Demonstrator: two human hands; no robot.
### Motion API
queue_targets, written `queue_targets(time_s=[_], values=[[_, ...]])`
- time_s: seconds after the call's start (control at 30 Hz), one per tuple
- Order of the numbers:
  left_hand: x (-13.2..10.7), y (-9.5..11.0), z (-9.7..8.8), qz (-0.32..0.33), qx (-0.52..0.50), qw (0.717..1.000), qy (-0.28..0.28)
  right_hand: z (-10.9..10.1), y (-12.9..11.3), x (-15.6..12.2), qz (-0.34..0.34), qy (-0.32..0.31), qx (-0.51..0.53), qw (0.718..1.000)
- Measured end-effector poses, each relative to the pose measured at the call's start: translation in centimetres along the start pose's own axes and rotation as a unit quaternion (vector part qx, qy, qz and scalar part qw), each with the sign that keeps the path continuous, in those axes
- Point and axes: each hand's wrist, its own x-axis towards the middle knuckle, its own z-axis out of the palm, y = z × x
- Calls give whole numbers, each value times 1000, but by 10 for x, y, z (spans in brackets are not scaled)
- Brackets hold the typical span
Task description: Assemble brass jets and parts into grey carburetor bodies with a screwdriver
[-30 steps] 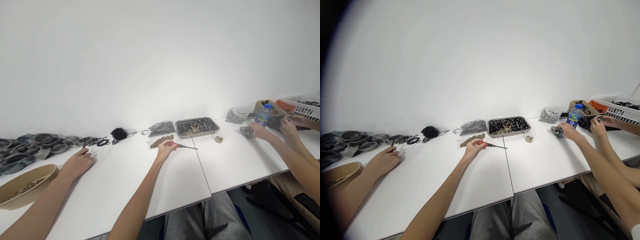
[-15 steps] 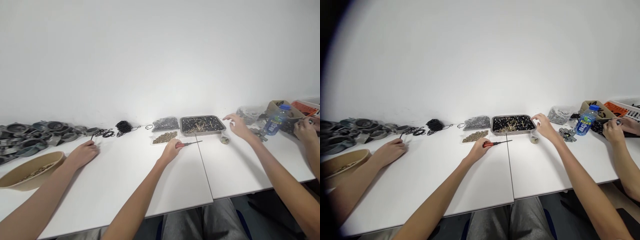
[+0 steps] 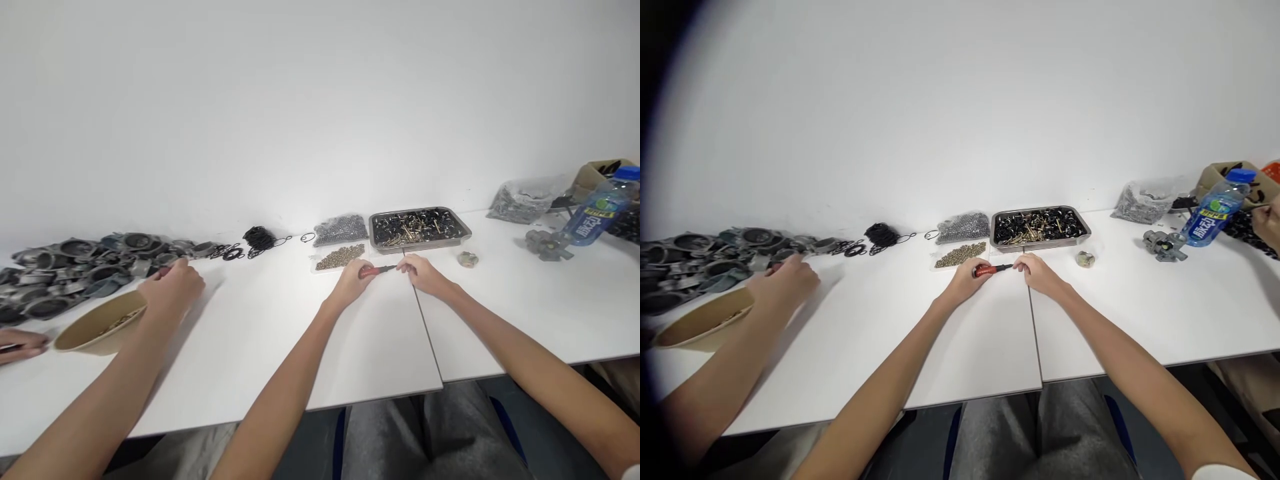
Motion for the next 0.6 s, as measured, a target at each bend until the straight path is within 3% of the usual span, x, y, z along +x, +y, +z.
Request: queue_targets(time_s=[0.27, 0.6], values=[[0, -1, 0, -17, -18, 1000, 8, -3, 4, 4, 61, 10, 23, 998], [-2, -9, 6, 9, 9, 999, 31, -4, 3, 2, 67, 42, -4, 997]])
